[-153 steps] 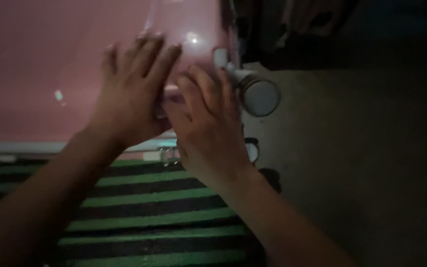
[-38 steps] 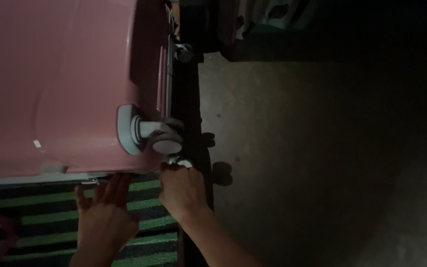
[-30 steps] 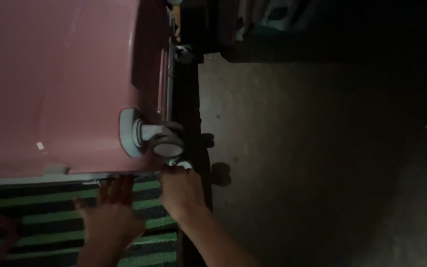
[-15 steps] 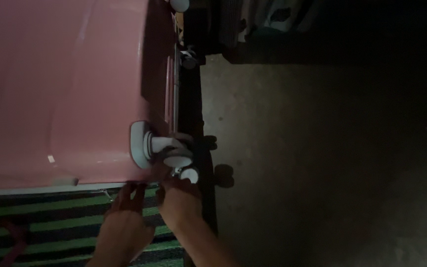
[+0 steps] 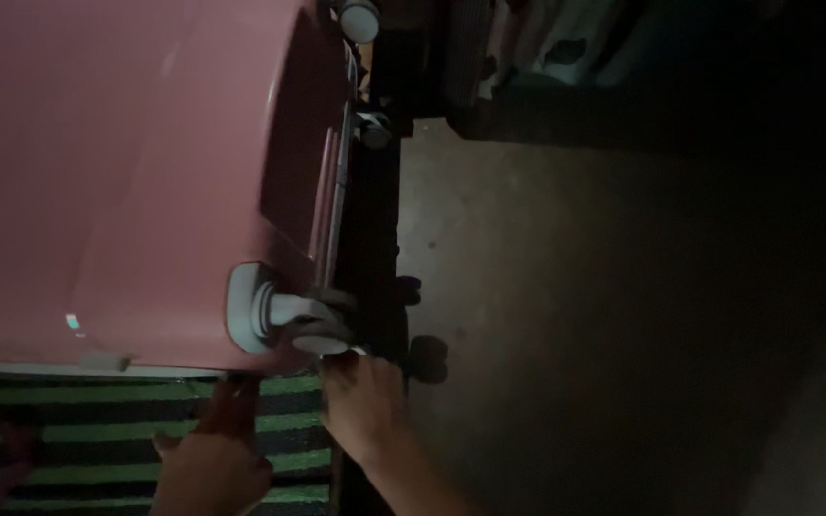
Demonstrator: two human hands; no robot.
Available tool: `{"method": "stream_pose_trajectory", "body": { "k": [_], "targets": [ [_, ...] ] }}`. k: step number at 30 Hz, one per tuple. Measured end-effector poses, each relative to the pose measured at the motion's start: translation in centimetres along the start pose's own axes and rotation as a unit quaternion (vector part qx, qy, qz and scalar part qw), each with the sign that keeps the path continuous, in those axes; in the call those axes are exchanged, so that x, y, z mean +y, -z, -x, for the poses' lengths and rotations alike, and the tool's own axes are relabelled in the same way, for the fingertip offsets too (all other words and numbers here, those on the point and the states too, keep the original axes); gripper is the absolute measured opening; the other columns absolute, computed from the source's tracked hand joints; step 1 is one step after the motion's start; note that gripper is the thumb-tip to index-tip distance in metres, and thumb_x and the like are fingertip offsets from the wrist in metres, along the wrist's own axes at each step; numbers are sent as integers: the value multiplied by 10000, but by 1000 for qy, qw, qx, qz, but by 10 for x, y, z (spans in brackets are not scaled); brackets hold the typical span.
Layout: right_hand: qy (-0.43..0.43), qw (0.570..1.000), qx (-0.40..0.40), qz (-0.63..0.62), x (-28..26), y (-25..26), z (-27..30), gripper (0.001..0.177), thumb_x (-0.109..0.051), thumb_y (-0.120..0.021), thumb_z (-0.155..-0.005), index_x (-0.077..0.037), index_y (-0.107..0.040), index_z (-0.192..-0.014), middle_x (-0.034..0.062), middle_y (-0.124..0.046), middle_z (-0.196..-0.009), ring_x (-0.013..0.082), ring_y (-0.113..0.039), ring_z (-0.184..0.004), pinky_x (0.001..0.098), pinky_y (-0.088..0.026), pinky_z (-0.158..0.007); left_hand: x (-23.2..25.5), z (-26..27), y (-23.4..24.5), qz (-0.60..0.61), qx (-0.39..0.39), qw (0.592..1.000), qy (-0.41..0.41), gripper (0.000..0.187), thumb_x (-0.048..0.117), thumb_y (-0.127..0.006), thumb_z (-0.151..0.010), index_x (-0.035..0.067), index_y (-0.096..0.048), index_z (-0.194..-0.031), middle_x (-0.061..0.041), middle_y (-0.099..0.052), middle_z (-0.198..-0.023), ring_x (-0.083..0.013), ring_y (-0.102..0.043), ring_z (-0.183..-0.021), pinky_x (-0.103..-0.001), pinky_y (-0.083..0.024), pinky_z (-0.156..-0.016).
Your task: The person unzips a suitcase by hand and opens its lid.
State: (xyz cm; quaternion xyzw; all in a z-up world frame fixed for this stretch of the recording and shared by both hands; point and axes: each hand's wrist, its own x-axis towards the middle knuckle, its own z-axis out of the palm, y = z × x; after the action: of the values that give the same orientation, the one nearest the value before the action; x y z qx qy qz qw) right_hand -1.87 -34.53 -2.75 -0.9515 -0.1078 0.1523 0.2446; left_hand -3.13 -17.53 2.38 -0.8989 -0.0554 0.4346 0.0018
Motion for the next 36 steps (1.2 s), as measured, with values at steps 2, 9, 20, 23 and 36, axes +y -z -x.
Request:
{"method": "stream_pose_trajectory", "body": {
  "k": [2,9,20,23,36],
  "targets": [
    [66,997,44,18,7,-1,-2,150,-108,-714,-864,-5,-698,-972,196,-717,-866,368,-703,-834,486,-588,-705,1,-3,-12,-5,-3,1000,15,1024,353,-650,-924,226,61,-1649,-11,133,-1762,-271,-295,-1555,-768,-237,-1177],
    [-92,955,25,-282,8,15,5,280,-222,-567,-976,31,-673,-922,238,-723,-857,395,-723,-803,484,-558,-730,17,-26,-57,209,214,954,27,981,218,-791,-745,203,-263,-1571,-90,-258,-1604,-353,-362,-1452,-674,-330,-1107],
    [111,987,86,-83,46,-4,-19,140,-72,-643,-855,-10,-756,-909,266,-705,-884,452,-682,-797,531,-544,-653,120,-49,-48,829,236,499,91,267,183,-598,-962,31,-721,-1144,-101,-716,-1018,-223,-645,-883,-353,-501,-742],
    [96,990,64,-78,56,-7,-23,103,-4,-617,-832,3,-718,-854,225,-708,-883,378,-719,-807,458,-593,-674,127,-63,-47,805,199,527,186,340,279,-648,-1009,-22,-723,-1147,-133,-695,-1027,-228,-609,-893,-391,-494,-754],
    [-24,991,-125,-51,33,51,-30,182,-197,-720,-855,-53,-706,-965,179,-734,-850,335,-729,-771,452,-587,-732,44,-73,-34,886,204,372,185,268,230,-547,-1030,65,-724,-1145,-51,-698,-1028,-161,-637,-937,-325,-531,-860]
  ]
}}
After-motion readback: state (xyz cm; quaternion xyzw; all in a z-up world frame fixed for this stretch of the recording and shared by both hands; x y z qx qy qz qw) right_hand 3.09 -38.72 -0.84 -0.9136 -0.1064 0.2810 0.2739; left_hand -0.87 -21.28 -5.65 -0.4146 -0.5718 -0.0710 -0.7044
